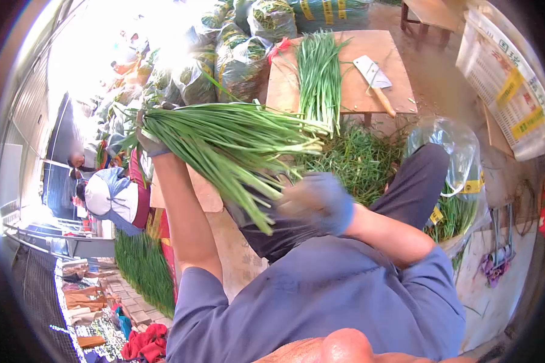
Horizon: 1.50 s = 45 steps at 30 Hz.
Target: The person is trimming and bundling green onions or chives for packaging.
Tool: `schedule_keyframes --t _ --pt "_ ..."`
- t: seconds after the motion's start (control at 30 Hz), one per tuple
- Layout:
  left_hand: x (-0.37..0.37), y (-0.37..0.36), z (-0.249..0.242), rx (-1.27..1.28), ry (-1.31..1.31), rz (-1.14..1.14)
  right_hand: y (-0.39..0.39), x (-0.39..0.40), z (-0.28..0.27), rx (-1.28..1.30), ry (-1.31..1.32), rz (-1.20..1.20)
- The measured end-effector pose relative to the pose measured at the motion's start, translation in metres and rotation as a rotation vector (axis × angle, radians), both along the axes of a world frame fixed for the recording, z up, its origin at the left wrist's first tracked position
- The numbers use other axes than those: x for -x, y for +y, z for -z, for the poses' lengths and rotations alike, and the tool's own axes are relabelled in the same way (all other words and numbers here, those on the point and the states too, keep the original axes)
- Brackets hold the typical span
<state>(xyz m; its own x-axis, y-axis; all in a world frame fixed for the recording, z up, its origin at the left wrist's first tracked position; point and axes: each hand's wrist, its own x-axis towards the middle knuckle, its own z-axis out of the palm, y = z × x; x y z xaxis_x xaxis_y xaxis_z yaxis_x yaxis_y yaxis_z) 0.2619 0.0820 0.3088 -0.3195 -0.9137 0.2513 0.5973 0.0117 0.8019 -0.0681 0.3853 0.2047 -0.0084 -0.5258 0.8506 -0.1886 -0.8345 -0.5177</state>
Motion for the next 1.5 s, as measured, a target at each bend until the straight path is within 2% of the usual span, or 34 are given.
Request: schedule_keyframes --t 0.03,0.07,0.1,0.13,0.17,0.23,0.27,0.3,0.33,0.37,0.43,0.47,0.57,0.6,0.7,0.83,0.87,0.97,1.0,1.07,1.13,1.17,1.2,1.23,1.3,1.37,1.4,1.5 --pt "0.000 0.001 0.003 0.018 0.024 -0.008 0.007 0.020 0.021 -0.057 -0.029 0.053" --pt "0.006 0.009 -0.004 -0.013 0.072 -0.055 0.028 0.038 0.019 -0.558 -0.245 0.016" --pt "0.003 0.012 -0.008 -0.045 0.117 0.003 0.037 0.054 0.028 -0.773 -0.392 0.053" --pt "0.003 0.015 -0.009 -0.071 0.169 0.065 0.043 0.067 0.046 -0.819 -0.517 0.035" --pt "0.002 0.016 -0.009 -0.095 0.219 0.127 0.046 0.077 0.060 -0.920 -0.460 0.023" --pt "-0.011 0.005 -0.007 0.062 0.018 0.044 0.052 0.085 0.081 -1.125 -0.364 0.013" --pt "-0.018 -0.003 -0.005 0.142 -0.078 0.006 0.048 0.087 0.088 -0.953 -0.111 0.154" --pt "-0.019 -0.006 -0.003 0.220 -0.177 -0.031 0.045 0.082 0.081 -0.894 -0.185 0.211" --pt "-0.005 0.006 -0.005 0.139 -0.038 -0.021 0.038 0.071 0.066 -0.827 -0.257 0.265" --pt "0.002 0.010 -0.011 0.117 -0.009 0.011 0.029 0.061 0.050 -0.758 -0.326 0.313" --pt "0.006 0.016 -0.018 0.068 0.044 0.069 0.016 0.043 0.013 -0.626 -0.257 0.335" --pt "0.001 0.009 -0.013 0.100 0.053 -0.002 0.010 0.036 0.002 -0.561 -0.221 0.346" --pt "0.020 0.023 -0.016 0.097 0.140 -0.046 -0.015 0.007 0.020 -0.433 -0.081 0.428" --pt "0.017 0.025 -0.015 0.095 0.049 -0.027 -0.020 0.001 0.032 -0.491 -0.024 0.451" --pt "0.028 0.043 -0.020 0.028 0.121 0.140 -0.029 -0.012 0.049 -0.610 0.046 0.525" --pt "0.079 0.089 -0.028 -0.009 0.236 0.047 -0.040 -0.020 0.054 -0.759 0.311 0.678" --pt "0.079 0.091 -0.024 0.036 0.202 0.047 -0.043 -0.019 0.059 -0.861 0.315 0.586" --pt "0.081 0.093 -0.015 0.144 0.104 0.041 -0.056 -0.024 0.088 -1.050 0.153 0.272" --pt "0.082 0.096 -0.014 0.160 0.070 0.032 -0.073 -0.037 0.126 -1.145 -0.009 0.125" --pt "0.084 0.095 -0.011 0.151 0.090 0.030 -0.076 -0.042 0.105 -1.189 -0.567 -0.282" --pt "0.089 0.101 -0.009 0.135 0.110 -0.011 -0.070 -0.031 0.061 -1.109 -1.074 -0.774" --pt "0.093 0.104 -0.012 0.145 0.076 -0.053 -0.072 -0.028 0.060 -1.047 -1.136 -0.840" --pt "0.097 0.097 -0.018 0.142 0.307 0.094 -0.075 -0.024 0.060 -0.979 -1.197 -0.905" --pt "0.094 0.092 -0.019 0.124 0.357 0.145 -0.079 -0.019 0.061 -0.911 -1.250 -0.972" --pt "0.082 0.084 -0.014 0.087 0.454 0.234 -0.078 -0.005 0.060 -0.834 -1.298 -0.942" --pt "0.079 0.085 -0.014 0.024 0.495 0.220 -0.064 0.011 0.045 -0.703 -1.312 -0.846" --pt "0.080 0.087 -0.013 -0.005 0.537 0.259 -0.058 0.021 0.049 -0.675 -1.280 -0.792" --pt "0.059 0.063 0.001 -0.019 0.574 0.270 -0.058 0.060 0.090 -0.571 -1.462 -0.534"
